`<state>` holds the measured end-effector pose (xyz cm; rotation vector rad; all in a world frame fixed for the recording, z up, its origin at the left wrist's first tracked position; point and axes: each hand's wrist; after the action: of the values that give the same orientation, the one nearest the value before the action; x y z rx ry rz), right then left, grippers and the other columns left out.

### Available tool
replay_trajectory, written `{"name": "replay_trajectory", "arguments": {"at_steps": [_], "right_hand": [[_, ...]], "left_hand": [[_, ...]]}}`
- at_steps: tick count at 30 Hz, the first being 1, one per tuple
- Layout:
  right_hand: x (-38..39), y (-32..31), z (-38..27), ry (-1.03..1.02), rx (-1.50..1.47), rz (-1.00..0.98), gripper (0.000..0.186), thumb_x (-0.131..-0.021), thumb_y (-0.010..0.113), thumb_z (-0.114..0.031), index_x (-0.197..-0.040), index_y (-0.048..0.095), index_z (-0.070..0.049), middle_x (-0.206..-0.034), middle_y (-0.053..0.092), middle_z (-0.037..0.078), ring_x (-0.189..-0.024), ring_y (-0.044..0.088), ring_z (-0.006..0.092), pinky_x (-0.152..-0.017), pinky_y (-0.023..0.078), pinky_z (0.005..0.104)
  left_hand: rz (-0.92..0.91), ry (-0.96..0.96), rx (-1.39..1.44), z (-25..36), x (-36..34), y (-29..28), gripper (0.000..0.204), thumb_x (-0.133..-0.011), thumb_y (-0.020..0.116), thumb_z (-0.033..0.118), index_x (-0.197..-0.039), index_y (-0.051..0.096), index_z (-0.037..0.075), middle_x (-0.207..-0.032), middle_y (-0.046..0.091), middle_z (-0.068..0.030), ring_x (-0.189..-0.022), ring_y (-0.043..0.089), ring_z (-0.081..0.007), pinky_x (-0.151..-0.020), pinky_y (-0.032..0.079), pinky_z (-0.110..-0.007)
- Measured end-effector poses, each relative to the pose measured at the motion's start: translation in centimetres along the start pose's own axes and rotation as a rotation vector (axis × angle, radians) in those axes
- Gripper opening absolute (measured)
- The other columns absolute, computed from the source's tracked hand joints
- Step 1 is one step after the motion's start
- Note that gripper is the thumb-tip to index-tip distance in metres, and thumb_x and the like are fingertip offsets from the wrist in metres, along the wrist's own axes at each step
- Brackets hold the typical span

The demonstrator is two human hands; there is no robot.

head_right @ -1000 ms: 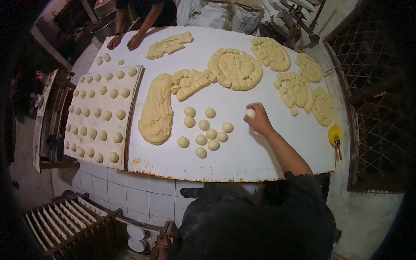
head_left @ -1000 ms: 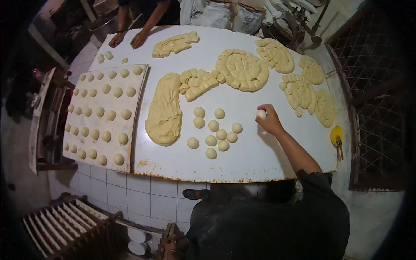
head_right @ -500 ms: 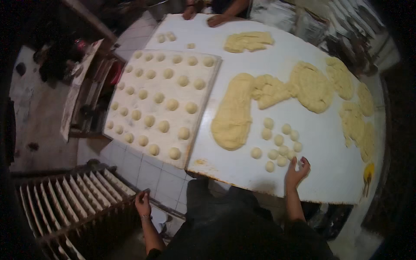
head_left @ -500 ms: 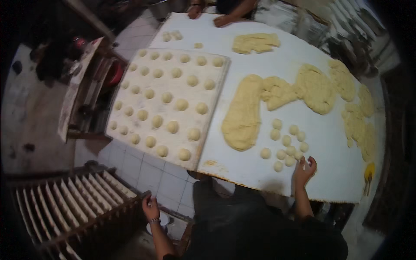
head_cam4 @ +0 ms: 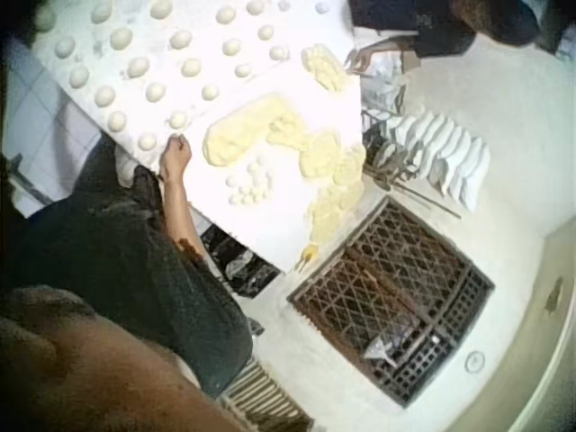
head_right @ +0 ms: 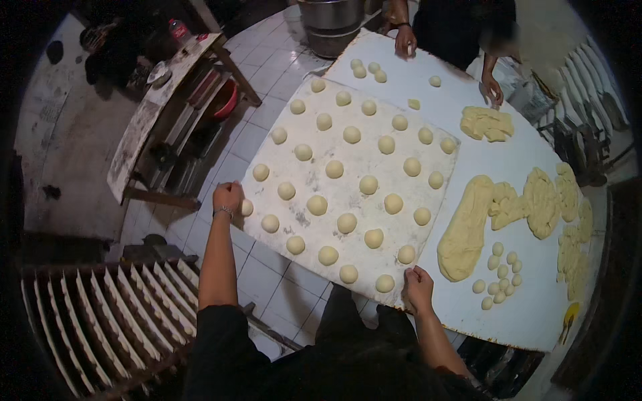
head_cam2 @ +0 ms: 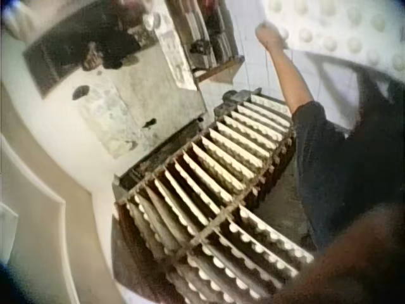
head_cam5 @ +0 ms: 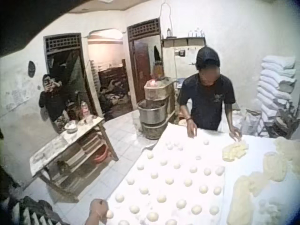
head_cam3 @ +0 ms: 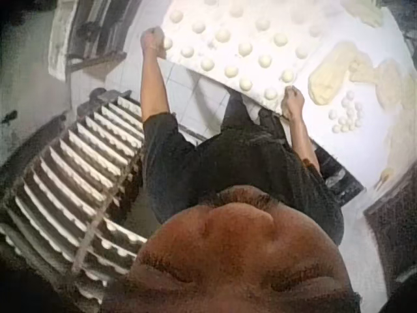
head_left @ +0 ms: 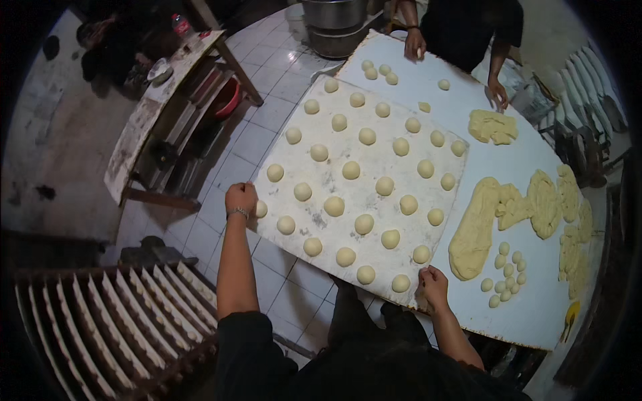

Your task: The person rolls pieces of dough into spheres and places them onto a large board before sliding the board onto a storage rack.

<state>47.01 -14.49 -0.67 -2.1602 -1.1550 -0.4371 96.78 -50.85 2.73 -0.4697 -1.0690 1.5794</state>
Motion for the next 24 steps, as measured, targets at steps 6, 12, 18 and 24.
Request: {"name": "replay_trajectory", "arguments": {"at_steps": [6,12,18,24], "right_hand": [[1.6,1.2,-4.6,0.091,-0.157,0.109,0.019,-0.098,0.066,-0.016,-0.102,0.072,0.001,-0.088,0.067,0.003,-0.08,0.061,0.013,-0.075,0.05,0.0284],[4.2,1.1,-8.7,0.135,-0.467,0.058,0.023,-0.096,0.06,-0.015,-0.104,0.068,0.005,-0.093,0.069,0.009,-0.09,0.065,0.0202,-0.079,0.053,0.0356],[4.0,1.0,-9.9,-0.016,-0.775,-0.016,0.032,-0.101,0.044,-0.019,-0.112,0.065,0.004,-0.103,0.07,0.015,-0.101,0.07,0.0264,-0.092,0.057,0.0425],[-0.3,0.7,-6.3,-0.312,-0.566,0.145,0.03,-0.102,0.046,-0.024,-0.103,0.067,-0.003,-0.097,0.07,0.008,-0.086,0.068,0.0195,-0.082,0.057,0.0393]], "left_hand": [[0.067,0.027,0.139,-1.9,-1.6,0.2,0.043,-0.096,0.065,0.036,-0.087,0.077,-0.004,-0.085,0.075,-0.0256,-0.081,0.073,-0.0412,-0.078,0.056,-0.047],[0.076,0.006,0.152,-2.3,-2.1,-1.7,0.052,-0.099,0.062,0.045,-0.085,0.077,-0.003,-0.081,0.075,-0.023,-0.076,0.072,-0.0361,-0.076,0.055,-0.046],[-0.243,-0.212,0.185,-3.7,-5.3,-3.7,0.074,-0.102,0.05,0.062,-0.1,0.078,-0.007,-0.106,0.077,-0.0269,-0.097,0.074,-0.04,-0.092,0.055,-0.047],[-0.268,-0.14,0.265,-6.5,-1.5,-4.0,0.066,-0.101,0.06,0.05,-0.109,0.072,-0.014,-0.114,0.073,-0.0332,-0.11,0.071,-0.0415,-0.098,0.054,-0.047]]}}
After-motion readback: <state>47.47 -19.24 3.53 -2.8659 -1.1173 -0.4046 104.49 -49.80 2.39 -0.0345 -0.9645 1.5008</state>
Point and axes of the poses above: each hand's wrist, its own x-axis away from the middle knuckle, its own y-axis out of the palm, z = x × y
